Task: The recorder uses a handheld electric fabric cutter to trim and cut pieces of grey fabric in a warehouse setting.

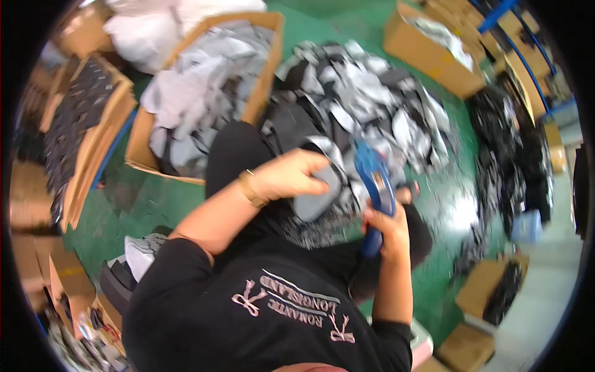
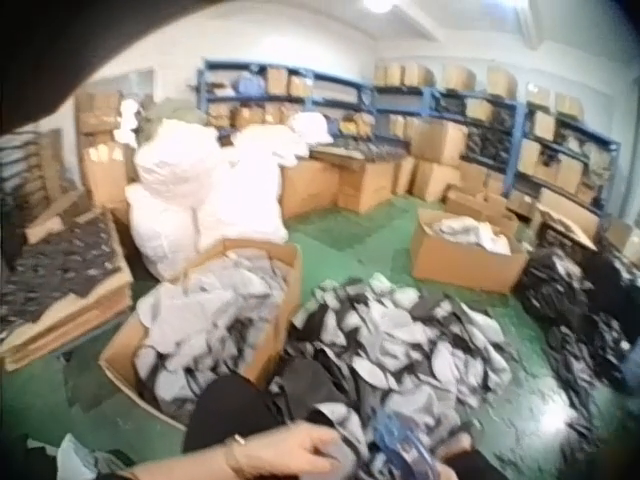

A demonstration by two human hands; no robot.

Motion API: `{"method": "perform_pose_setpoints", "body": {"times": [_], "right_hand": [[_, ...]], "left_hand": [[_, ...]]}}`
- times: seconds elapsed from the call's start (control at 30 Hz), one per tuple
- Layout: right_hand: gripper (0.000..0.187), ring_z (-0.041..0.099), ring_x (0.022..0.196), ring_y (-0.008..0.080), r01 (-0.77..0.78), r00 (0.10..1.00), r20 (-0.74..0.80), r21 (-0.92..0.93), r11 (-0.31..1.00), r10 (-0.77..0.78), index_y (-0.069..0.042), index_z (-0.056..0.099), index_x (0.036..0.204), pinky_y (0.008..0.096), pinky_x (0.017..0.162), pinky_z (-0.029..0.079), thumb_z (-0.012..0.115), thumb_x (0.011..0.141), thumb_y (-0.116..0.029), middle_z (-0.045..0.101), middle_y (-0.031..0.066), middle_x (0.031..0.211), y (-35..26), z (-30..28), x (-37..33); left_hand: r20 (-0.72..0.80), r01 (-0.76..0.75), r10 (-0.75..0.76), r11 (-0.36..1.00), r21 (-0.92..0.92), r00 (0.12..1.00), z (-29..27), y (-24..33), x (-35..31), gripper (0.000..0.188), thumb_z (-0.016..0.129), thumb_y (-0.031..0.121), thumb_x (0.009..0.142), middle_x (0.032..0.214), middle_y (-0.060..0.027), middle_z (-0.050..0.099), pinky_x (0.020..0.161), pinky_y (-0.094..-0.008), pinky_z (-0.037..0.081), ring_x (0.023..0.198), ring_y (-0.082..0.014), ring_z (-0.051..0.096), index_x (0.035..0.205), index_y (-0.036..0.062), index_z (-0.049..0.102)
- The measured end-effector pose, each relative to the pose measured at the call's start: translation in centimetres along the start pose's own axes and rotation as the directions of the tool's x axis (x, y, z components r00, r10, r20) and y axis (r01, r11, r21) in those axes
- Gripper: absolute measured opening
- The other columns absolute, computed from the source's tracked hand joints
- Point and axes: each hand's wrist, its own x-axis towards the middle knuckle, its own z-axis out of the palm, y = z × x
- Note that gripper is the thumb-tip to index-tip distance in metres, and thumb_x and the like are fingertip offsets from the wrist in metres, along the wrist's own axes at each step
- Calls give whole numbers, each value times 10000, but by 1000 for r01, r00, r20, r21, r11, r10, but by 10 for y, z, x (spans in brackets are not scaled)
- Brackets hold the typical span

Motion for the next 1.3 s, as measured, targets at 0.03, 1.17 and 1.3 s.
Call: {"method": "perform_pose_setpoints", "body": {"times": [0.03, 1.17, 1.3], "right_hand": [[300, 559, 576, 132, 33, 999, -4, -30, 999, -33, 6, 573, 932, 262, 516, 440, 744, 708, -99, 565, 43, 702, 7, 2, 4], [355, 479, 630, 89, 150, 985, -32, -349, 925, -171, -30, 562, 869, 229, 603, 402, 753, 575, -84, 525, -15, 739, 47, 20, 24], [354, 483, 637, 94, 157, 983, -36, -329, 931, -179, -22, 566, 886, 227, 609, 403, 740, 583, -77, 530, -8, 750, 49, 18, 22]], "left_hand": [[-24, -121, 123, 992, 44, 992, 4, -19, 5, 195, 656, 143, 817, 803, 12, 629, 588, -251, 500, 725, -54, 567, 966, 22, 626], [79, 225, -377, 361, -905, 923, 65, -89, 20, 349, 631, 523, 857, 669, 102, 412, 541, -200, 288, 578, -45, 368, 754, 210, 515], [58, 156, -251, 391, -907, 966, 58, -87, 22, 322, 635, 480, 871, 658, 106, 401, 527, -204, 300, 568, -36, 361, 751, 203, 522]]}}
